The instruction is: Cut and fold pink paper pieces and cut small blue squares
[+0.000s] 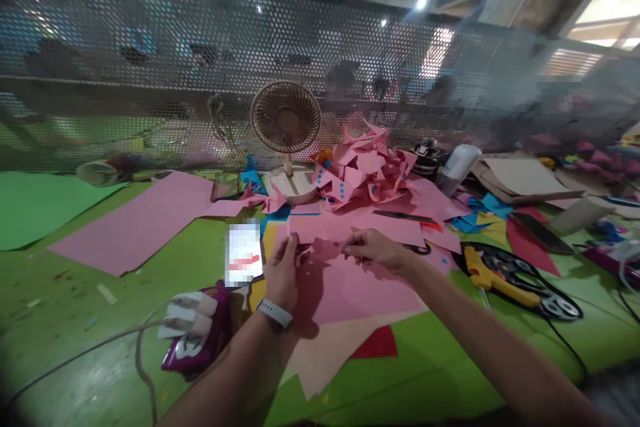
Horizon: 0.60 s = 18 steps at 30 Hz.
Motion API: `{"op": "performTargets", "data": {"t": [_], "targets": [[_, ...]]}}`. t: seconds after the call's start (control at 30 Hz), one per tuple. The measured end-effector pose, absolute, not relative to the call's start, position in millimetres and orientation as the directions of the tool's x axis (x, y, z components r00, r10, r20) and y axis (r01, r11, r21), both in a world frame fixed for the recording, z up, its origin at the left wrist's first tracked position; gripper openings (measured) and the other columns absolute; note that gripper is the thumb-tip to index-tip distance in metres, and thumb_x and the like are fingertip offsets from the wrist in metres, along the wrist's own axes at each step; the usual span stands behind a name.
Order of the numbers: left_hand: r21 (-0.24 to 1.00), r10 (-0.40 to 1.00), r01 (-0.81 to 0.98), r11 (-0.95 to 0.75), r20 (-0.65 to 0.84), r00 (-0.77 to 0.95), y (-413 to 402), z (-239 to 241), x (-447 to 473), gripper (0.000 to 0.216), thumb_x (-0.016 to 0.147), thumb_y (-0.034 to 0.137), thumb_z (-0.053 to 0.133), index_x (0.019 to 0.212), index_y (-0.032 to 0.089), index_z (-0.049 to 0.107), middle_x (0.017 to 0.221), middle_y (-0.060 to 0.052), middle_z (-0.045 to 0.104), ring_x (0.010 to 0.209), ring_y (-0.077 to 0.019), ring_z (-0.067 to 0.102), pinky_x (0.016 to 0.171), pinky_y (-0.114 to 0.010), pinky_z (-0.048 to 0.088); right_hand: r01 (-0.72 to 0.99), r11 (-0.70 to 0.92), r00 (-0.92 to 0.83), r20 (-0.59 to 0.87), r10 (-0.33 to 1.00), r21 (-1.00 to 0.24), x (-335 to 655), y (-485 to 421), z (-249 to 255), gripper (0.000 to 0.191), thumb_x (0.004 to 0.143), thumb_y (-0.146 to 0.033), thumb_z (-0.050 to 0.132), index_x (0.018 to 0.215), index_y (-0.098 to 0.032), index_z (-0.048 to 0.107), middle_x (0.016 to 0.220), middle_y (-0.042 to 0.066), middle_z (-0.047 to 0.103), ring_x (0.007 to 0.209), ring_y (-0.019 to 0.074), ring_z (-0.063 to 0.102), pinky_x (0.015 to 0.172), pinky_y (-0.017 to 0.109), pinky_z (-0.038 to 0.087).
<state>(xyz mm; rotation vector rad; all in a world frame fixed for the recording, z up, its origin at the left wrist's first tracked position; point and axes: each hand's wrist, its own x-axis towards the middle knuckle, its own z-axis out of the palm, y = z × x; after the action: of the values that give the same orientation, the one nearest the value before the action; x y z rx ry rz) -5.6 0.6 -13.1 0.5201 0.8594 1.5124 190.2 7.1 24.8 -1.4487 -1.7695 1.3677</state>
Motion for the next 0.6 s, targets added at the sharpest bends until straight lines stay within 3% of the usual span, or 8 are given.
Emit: {"op": "performTargets", "data": {"t": [0.17, 0.4, 0.6], "targets": [[0.805, 0.990, -0.586, 0.091, -0.136, -0.032, 0, -13, -5, 0.032, 0.066, 0.045, 0.070, 0.075, 0.016, 0.062, 0.073, -0.003, 0.066, 0.069, -0.0139, 0.063, 0.063, -0.022, 0.047, 0.272, -0.096, -0.355, -0.193, 0.915, -0.958, 162, 8, 40, 0.031, 0.070, -0.042, 0.066, 0.079, -0.013, 0.059, 0.056, -0.005, 0.051, 0.044, 0.0042, 0.041, 0.041, 0.017, 0.025], [0.801, 0.991, -0.590, 0.101, -0.134, -0.013, 3, -13, -5, 0.031, 0.069, 0.045, 0.069, 0.078, 0.017, 0.062, 0.075, -0.002, 0.066, 0.069, -0.0124, 0.063, 0.065, -0.023, 0.047, 0.355, 0.145, -0.386, -0.003, 0.922, -0.923, 138, 25, 45, 0.021, 0.077, -0.035, 0.057, 0.079, -0.014, 0.061, 0.069, 0.000, 0.059, 0.056, 0.0090, 0.049, 0.052, 0.021, 0.039], [0.805, 0.980, -0.577, 0.141, -0.197, -0.036, 1, -12, -4, 0.032, 0.066, 0.043, 0.072, 0.080, 0.017, 0.062, 0.077, -0.005, 0.068, 0.069, -0.0148, 0.064, 0.064, -0.024, 0.048, 0.477, 0.240, -0.321, 0.086, 0.943, -0.846, 143, 31, 39, 0.015, 0.078, -0.029, 0.054, 0.077, -0.015, 0.060, 0.061, -0.002, 0.055, 0.055, 0.0107, 0.049, 0.053, 0.022, 0.039]]}}
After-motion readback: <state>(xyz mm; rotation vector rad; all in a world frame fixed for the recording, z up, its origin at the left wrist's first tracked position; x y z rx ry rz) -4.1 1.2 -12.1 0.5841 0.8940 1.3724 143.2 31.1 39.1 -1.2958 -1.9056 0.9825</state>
